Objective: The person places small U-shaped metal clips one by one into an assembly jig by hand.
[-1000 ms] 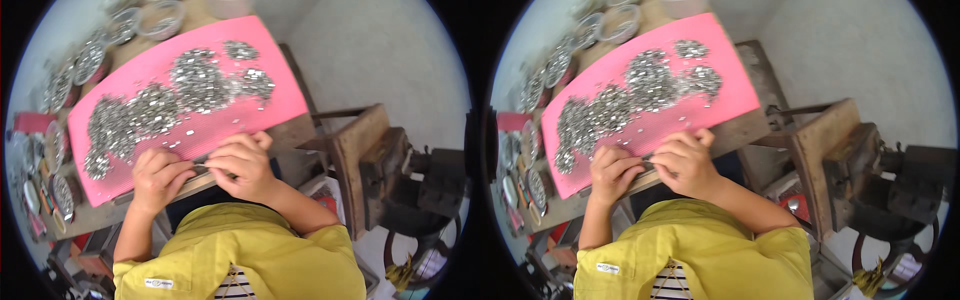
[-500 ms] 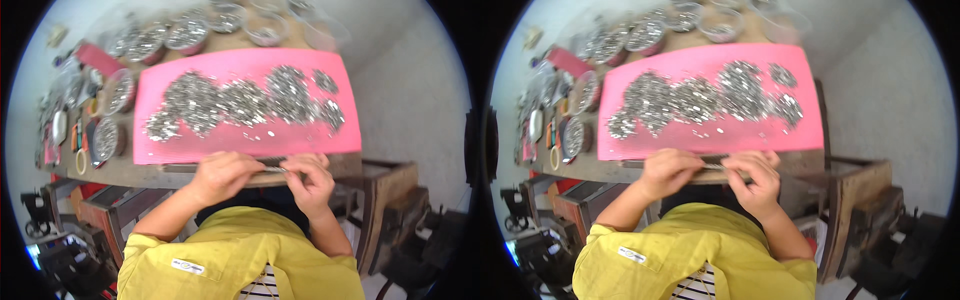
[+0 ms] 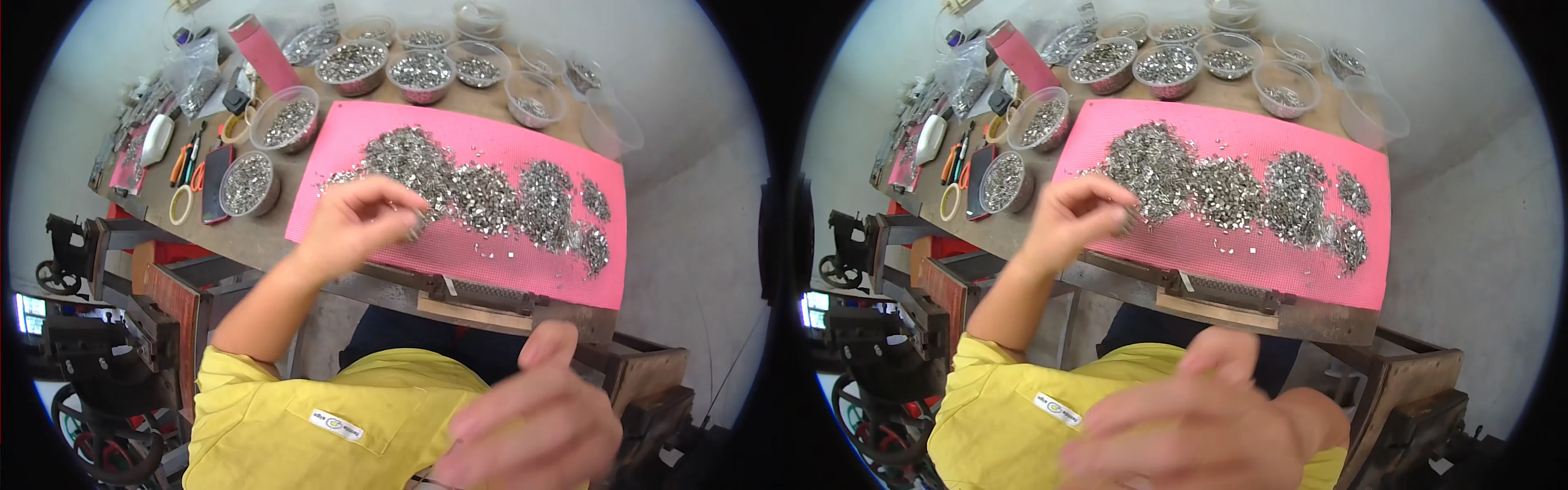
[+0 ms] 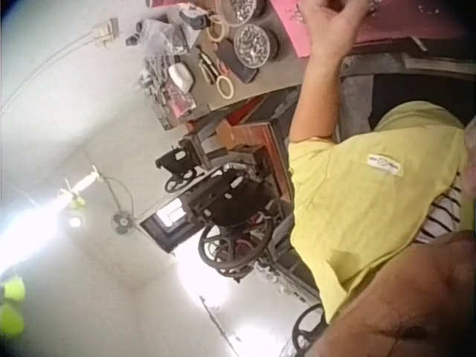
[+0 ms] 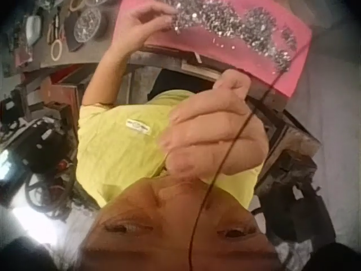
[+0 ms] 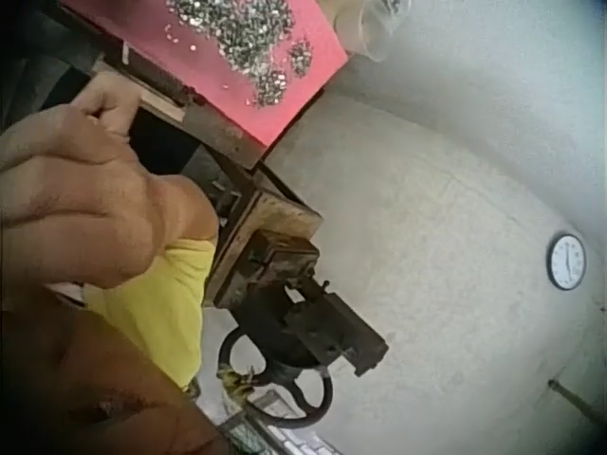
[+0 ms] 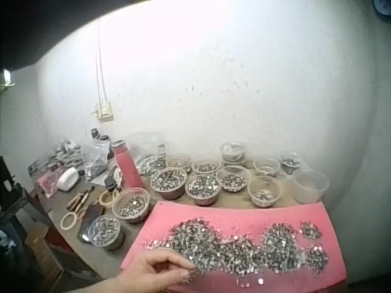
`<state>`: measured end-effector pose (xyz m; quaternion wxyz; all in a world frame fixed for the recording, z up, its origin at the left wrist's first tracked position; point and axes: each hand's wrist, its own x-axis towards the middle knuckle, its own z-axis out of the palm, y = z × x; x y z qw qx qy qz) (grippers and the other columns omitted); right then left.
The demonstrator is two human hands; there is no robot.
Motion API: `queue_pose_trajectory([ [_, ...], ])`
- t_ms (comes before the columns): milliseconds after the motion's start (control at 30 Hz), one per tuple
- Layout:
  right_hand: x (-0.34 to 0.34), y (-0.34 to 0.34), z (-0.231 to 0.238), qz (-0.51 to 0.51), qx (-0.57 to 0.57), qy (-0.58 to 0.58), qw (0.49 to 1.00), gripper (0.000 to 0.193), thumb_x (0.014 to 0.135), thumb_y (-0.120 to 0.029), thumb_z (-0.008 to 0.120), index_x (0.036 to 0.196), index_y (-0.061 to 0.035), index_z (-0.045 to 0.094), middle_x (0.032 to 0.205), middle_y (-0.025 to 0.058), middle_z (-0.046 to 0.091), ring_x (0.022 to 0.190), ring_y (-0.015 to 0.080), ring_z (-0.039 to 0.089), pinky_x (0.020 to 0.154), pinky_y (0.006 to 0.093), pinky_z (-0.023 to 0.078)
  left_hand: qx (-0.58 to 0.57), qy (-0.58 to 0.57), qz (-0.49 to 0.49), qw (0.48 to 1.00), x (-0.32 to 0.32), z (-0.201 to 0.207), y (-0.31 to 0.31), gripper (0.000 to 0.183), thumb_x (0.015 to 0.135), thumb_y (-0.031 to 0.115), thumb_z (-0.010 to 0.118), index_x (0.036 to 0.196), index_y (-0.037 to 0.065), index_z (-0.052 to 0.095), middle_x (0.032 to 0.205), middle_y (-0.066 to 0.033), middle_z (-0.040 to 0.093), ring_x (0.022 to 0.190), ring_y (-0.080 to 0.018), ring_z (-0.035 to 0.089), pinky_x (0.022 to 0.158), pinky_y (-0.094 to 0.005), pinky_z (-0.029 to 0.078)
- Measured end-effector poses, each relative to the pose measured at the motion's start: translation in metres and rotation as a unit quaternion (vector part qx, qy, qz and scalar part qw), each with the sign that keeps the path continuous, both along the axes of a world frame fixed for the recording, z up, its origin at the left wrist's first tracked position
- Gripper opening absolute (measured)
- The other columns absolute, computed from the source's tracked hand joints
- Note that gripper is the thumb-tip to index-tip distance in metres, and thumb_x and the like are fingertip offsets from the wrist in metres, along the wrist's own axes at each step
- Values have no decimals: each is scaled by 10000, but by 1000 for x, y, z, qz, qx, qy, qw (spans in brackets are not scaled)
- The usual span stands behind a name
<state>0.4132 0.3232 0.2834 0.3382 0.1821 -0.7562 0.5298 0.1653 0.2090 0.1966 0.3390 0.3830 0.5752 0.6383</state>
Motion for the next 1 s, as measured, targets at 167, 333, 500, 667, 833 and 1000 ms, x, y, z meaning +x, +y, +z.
queue_pose_trajectory([
  [167,-32,15,-6,81,-122,3,989,278,940,-80,632,674,-159,641,791,17,767,755,208,719,879,414,324,-5,60,111,992,-94,36,12,184,922,23,698,1106,17,701,902,-9,689,777,-106,635,723,-266,533],
  [333,-26,34,-84,-220,-55,-71,971,211,799,121,594,911,-52,638,838,98,702,740,270,687,760,401,475,-46,237,234,942,-250,123,37,228,991,90,604,1215,56,631,1054,-77,754,823,-107,641,758,-277,511],
  [500,35,45,-168,-461,231,-189,835,207,796,83,572,958,-35,624,953,138,652,901,350,609,854,471,460,-172,335,316,871,-401,164,72,187,990,128,607,1169,76,611,1018,-72,755,785,-118,643,687,-284,503],
  [667,63,39,-238,-530,300,-165,776,236,956,-253,537,1094,-86,631,1116,126,649,1030,337,607,904,505,424,-333,301,296,843,-479,157,86,215,999,135,520,1212,140,550,1106,-66,743,859,-123,676,743,-297,541],
  [833,53,36,-241,-567,321,-144,745,385,1082,-430,447,1166,-112,647,1137,103,656,1042,316,613,936,480,402,-441,261,225,829,-489,149,103,204,997,155,512,1201,150,521,1128,-73,740,877,-173,689,854,-353,535],
  [1000,53,36,-238,-562,326,-147,746,414,1079,-451,444,1167,-93,631,1137,110,635,1023,320,604,934,484,421,-491,262,155,816,-494,145,107,193,994,175,520,1186,181,512,1162,-64,734,950,-175,684,884,-400,497],
])
